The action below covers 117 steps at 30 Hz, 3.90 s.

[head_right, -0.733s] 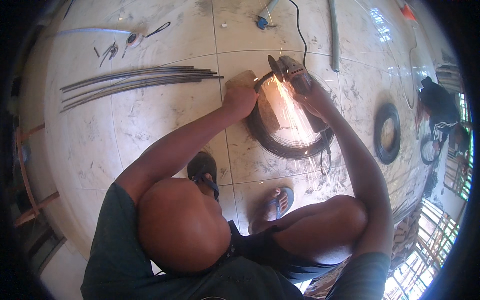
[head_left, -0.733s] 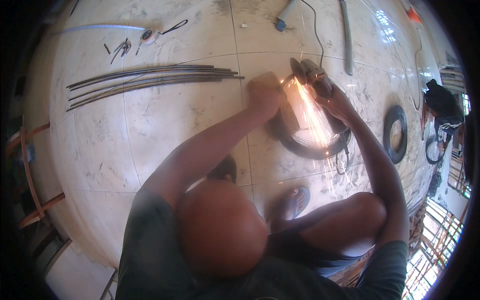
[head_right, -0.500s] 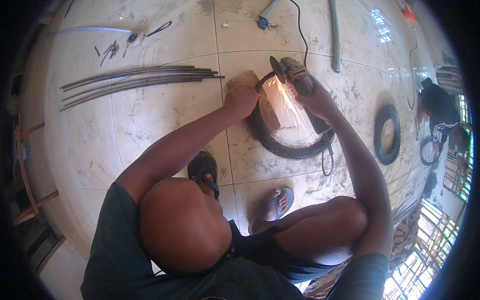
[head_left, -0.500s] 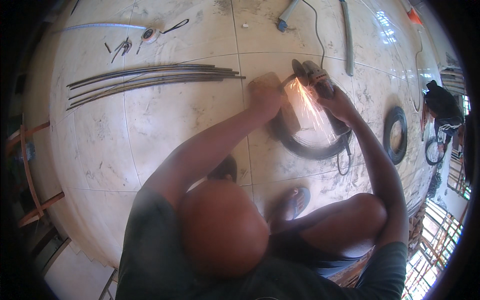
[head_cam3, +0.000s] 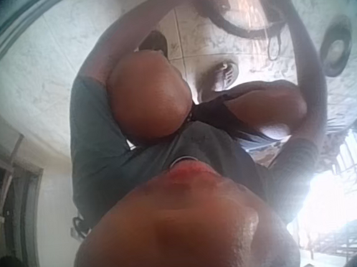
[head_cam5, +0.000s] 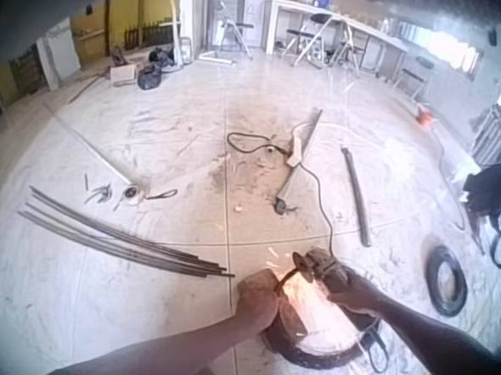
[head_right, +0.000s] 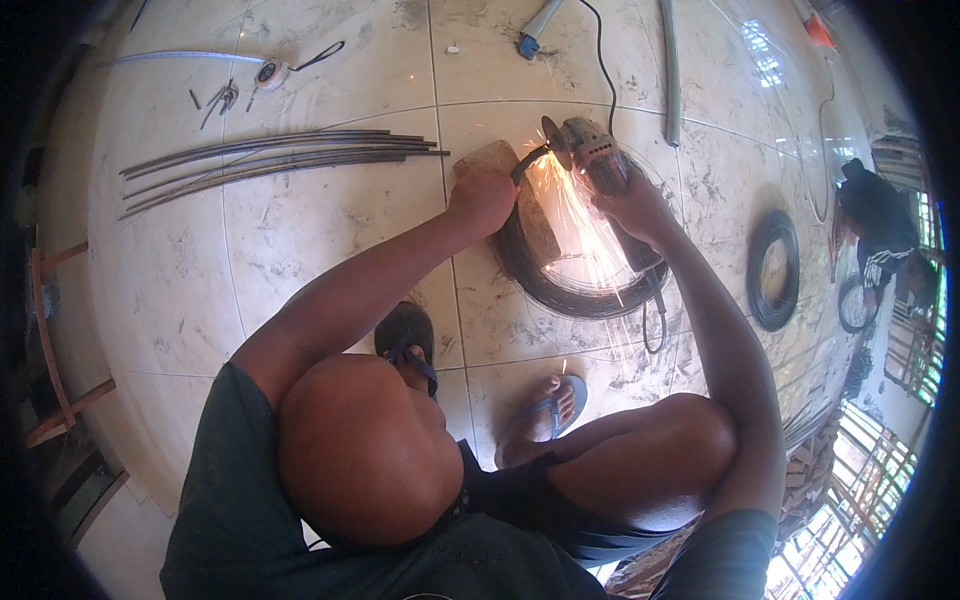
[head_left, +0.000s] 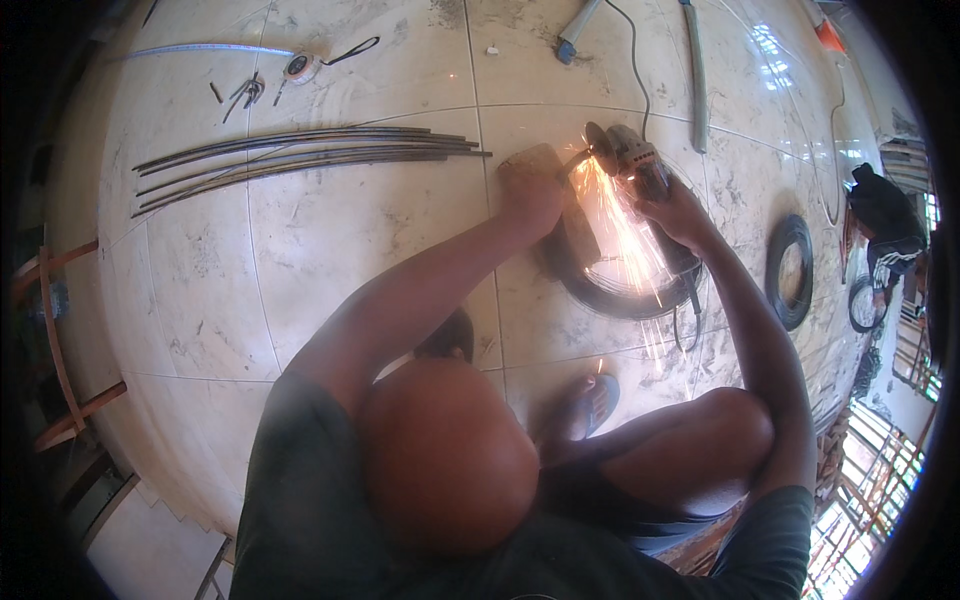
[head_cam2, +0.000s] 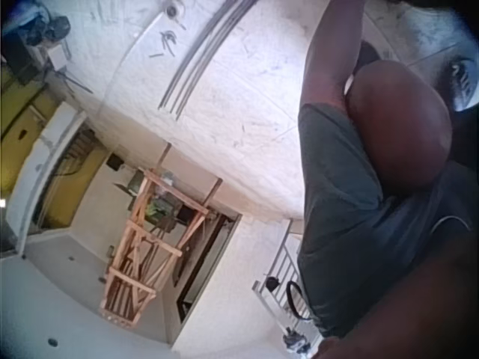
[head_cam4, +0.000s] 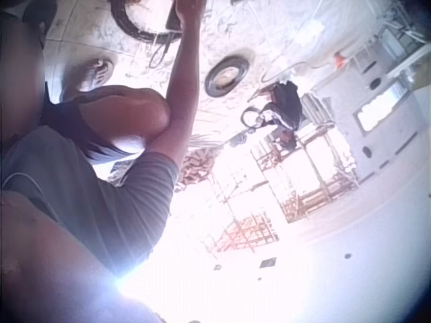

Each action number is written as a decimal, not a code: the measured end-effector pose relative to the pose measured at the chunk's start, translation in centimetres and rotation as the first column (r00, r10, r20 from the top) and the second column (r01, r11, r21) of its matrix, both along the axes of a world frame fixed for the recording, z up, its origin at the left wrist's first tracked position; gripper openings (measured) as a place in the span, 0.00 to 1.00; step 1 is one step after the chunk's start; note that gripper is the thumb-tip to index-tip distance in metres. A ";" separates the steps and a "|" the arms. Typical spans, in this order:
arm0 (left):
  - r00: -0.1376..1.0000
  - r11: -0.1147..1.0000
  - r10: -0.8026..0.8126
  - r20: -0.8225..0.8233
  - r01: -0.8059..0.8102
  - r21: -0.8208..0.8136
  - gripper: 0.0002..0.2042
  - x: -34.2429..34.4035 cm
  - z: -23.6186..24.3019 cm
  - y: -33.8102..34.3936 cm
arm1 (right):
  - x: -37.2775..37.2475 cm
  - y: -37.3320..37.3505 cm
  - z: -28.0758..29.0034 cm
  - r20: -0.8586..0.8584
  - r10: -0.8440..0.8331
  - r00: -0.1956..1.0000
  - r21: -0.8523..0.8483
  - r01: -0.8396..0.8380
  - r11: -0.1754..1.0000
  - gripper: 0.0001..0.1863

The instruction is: The person uses an angle grinder to cut a metal rod while sitting on the floor. They hold the rod with one hand and operate the grinder with the other, producing sparks as the cut progresses.

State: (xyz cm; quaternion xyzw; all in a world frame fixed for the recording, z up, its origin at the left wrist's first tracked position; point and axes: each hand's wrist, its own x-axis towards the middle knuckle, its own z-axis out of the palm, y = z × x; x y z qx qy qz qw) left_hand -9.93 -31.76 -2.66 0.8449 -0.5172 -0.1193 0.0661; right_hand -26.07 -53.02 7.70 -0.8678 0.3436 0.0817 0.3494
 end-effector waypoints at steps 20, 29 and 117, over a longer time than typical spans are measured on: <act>0.997 1.000 0.010 -0.078 -0.009 0.009 0.20 0.1 1.4 0.1 | 0.1 0.6 1.3 -0.112 -0.042 0.993 0.047 0.047 0.998 0.39; 0.996 1.000 -0.003 -0.086 0.005 0.021 0.20 0.1 1.7 0.1 | -0.4 0.0 0.5 -0.102 -0.031 0.994 0.047 0.036 0.998 0.40; 0.945 0.978 0.167 -0.279 -0.194 -0.070 0.20 0.0 3.0 -0.5 | -2.0 -1.1 4.6 -0.012 -0.273 0.962 0.394 0.256 0.883 0.30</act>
